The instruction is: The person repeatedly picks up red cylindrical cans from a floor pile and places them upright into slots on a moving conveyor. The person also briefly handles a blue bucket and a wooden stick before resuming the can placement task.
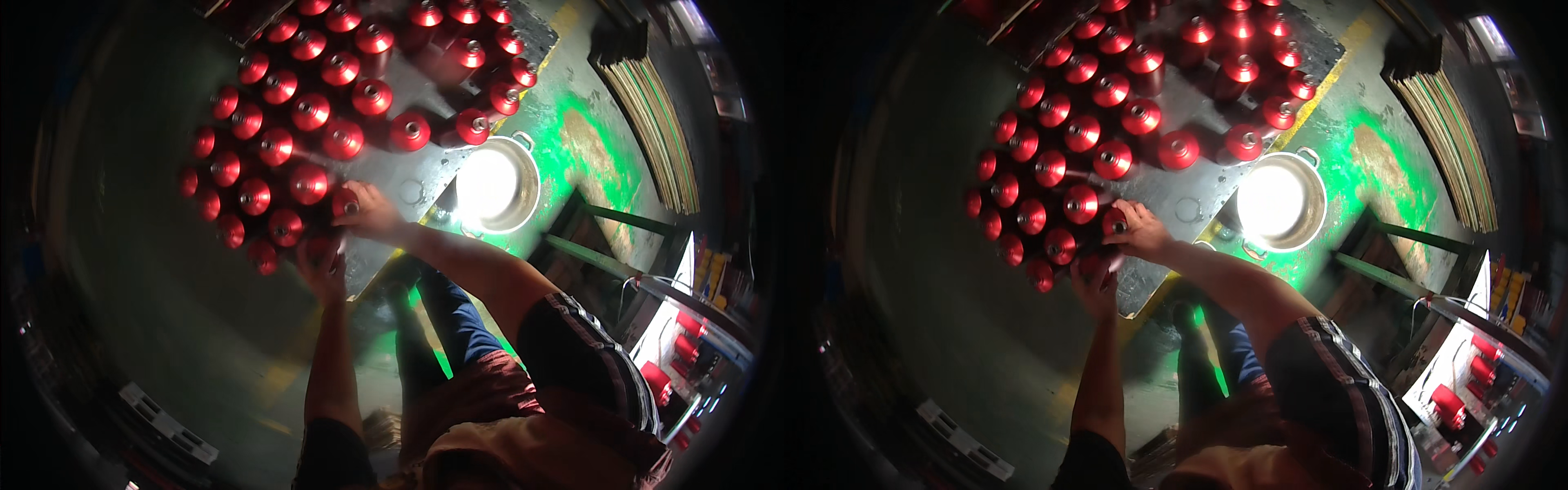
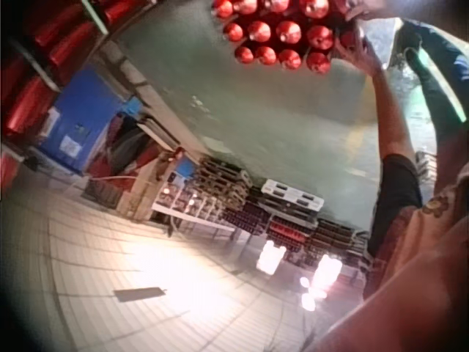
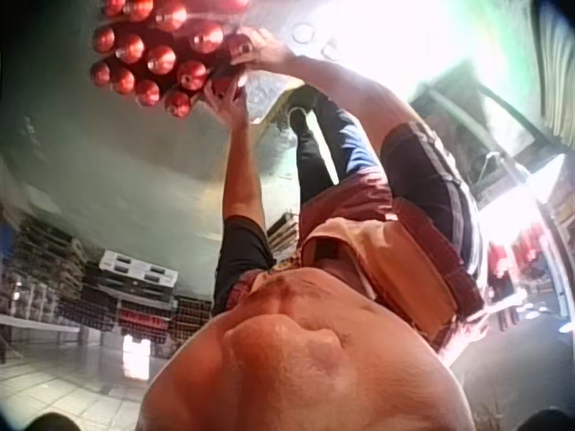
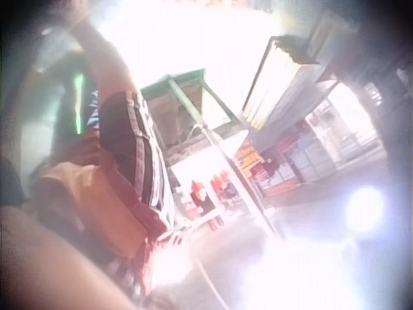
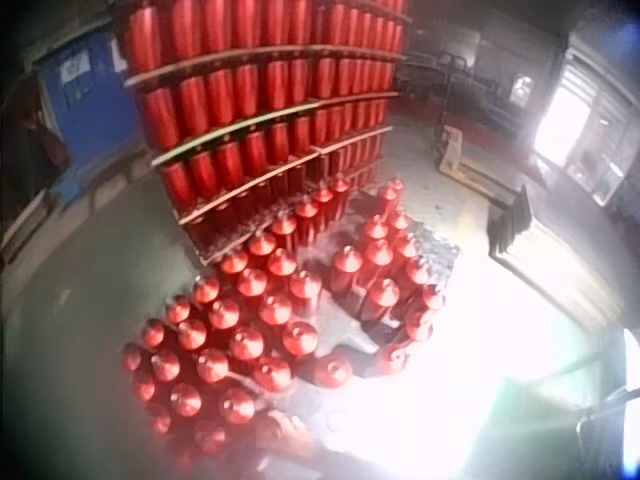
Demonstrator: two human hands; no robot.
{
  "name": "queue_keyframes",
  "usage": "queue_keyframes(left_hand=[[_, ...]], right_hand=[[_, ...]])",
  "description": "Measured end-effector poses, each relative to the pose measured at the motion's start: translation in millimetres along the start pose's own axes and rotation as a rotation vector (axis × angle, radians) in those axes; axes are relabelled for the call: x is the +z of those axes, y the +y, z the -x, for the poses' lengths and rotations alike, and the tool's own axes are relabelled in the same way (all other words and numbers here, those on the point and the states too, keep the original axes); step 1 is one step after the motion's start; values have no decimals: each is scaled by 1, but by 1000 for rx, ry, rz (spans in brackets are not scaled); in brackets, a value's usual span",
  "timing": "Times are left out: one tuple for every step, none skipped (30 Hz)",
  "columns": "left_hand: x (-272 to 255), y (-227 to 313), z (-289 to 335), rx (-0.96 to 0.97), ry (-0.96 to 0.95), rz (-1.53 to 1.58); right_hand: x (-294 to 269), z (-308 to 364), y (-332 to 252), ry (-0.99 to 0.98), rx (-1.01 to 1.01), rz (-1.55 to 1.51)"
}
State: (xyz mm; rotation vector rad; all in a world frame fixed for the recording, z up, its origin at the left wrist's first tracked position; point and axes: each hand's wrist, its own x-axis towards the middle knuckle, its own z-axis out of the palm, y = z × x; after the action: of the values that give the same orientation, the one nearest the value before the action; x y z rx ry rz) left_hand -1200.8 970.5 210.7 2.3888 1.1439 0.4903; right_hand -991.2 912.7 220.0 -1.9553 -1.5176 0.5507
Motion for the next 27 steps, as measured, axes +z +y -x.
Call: queue_keyframes(left_hand=[[-9, 2, 0, -7, -34, 60], [-20, 5, 1, 53, -45, 121], [-35, 11, 3, 73, -97, 167], [-50, 18, 5, 134, -117, 250], [-67, 27, 8, 18, -240, 329], [-85, 38, 10, -38, -318, 446], [-100, 50, 12, -111, -408, 577], [-110, 64, 10, -152, -456, 675], [-118, 79, 8, -208, -513, 785], [-124, 94, 6, -271, -577, 893], [-124, 109, 0, -163, -627, 887], [-117, 125, -7, -262, -724, 1037], [-107, 141, -12, -378, -822, 1178], [-96, 157, -16, -480, -901, 1348], [-74, 177, -20, -446, -902, 1325], [-53, 197, -22, -581, -977, 1543], [-32, 219, -20, -766, -980, 1626], [-12, 238, -21, -939, -997, 1745], [15, 259, -31, -951, -1125, 1832], [39, 279, -39, -873, -1314, 2086], [56, 297, -42, -877, -1356, 2032], [71, 316, -44, -900, -1365, 2106], [84, 336, -42, -878, -1387, 2220], [92, 351, -43, -815, -1423, 2367], [97, 360, -50, -342, -1313, 1765], [102, 371, -55, 6, -1188, 1099], [104, 379, -57, 81, -1134, 931]], right_hand=[[-14, 6, 1, 26, 32, -56], [-29, 13, 0, 42, 64, -112], [-48, 24, -2, 118, 63, -153], [-73, 40, -3, 109, 121, -263], [-98, 58, -4, 163, 80, -245], [-124, 76, -4, 247, 12, -157], [-156, 110, -8, 164, 258, -444], [-181, 135, -12, 221, 380, -323], [-210, 161, -11, 259, 484, -1057], [-233, 185, -13, 373, 517, -909], [-253, 207, -14, 478, 688, -942], [-274, 226, -11, 523, 734, -827], [-290, 244, -10, 574, 708, -1077], [-304, 257, -8, 622, 692, -1325], [-314, 265, -4, 593, 699, -1537], [-321, 270, -1, 730, 859, -1627], [-328, 273, 5, 618, 650, -1323], [-332, 272, 11, 653, 669, -1482], [-337, 270, 17, 737, 784, -1785], [-341, 266, 24, 493, 541, -1074], [-345, 262, 30, 368, 481, -381], [-350, 259, 36, 310, 477, -48], [-356, 255, 42, 322, 481, -102], [-362, 253, 46, 322, 490, -93], [-368, 250, 50, 318, 509, -109], [-375, 249, 53, 374, 538, -284], [-381, 248, 56, 439, 561, -459]])
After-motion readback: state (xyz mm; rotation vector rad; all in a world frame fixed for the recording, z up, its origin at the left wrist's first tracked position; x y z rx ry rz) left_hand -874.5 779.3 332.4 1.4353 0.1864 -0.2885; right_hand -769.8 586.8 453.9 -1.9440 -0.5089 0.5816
